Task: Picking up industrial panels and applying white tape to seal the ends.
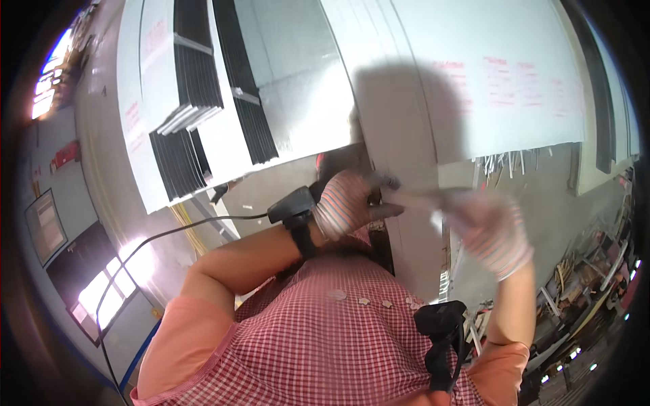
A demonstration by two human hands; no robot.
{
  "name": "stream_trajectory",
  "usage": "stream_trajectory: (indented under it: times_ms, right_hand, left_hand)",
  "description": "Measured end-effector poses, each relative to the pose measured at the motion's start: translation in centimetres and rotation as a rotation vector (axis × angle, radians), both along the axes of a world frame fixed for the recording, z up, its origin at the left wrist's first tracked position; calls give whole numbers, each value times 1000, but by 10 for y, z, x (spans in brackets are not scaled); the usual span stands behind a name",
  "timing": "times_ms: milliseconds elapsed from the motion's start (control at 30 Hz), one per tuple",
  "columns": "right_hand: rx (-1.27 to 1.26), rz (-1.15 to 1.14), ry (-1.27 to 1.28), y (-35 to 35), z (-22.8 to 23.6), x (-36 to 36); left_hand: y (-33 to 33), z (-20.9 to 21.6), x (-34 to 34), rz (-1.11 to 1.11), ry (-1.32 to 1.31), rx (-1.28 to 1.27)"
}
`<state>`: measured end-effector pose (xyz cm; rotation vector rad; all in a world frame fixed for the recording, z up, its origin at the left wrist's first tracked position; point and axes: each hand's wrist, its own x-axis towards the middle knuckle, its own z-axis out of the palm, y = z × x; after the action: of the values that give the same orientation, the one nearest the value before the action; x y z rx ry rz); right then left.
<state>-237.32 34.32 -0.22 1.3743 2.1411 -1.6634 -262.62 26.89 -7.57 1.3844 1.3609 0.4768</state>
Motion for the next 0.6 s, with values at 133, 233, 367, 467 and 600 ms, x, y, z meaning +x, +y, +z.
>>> stream_trajectory:
  times_ms: [133, 233, 367, 467, 600]
  right_hand:
    - [271, -51, -519, 0, -90, 20]
    - [297, -311, -408, -27, -120, 28]
    - [159, -300, 86, -24, -81, 31]
    - [124, -341, -93, -39, -59, 1]
    - [-152, -107, -295, -100, -42, 59]
  left_hand:
    - [11, 4, 12, -31, -46, -59]
    - [9, -6, 1, 43, -99, 38]
    - [39, -12, -5, 674, -367, -125]
    - [23, -98, -1, 291, 140, 669]
    - [-75, -67, 34, 214, 27, -62]
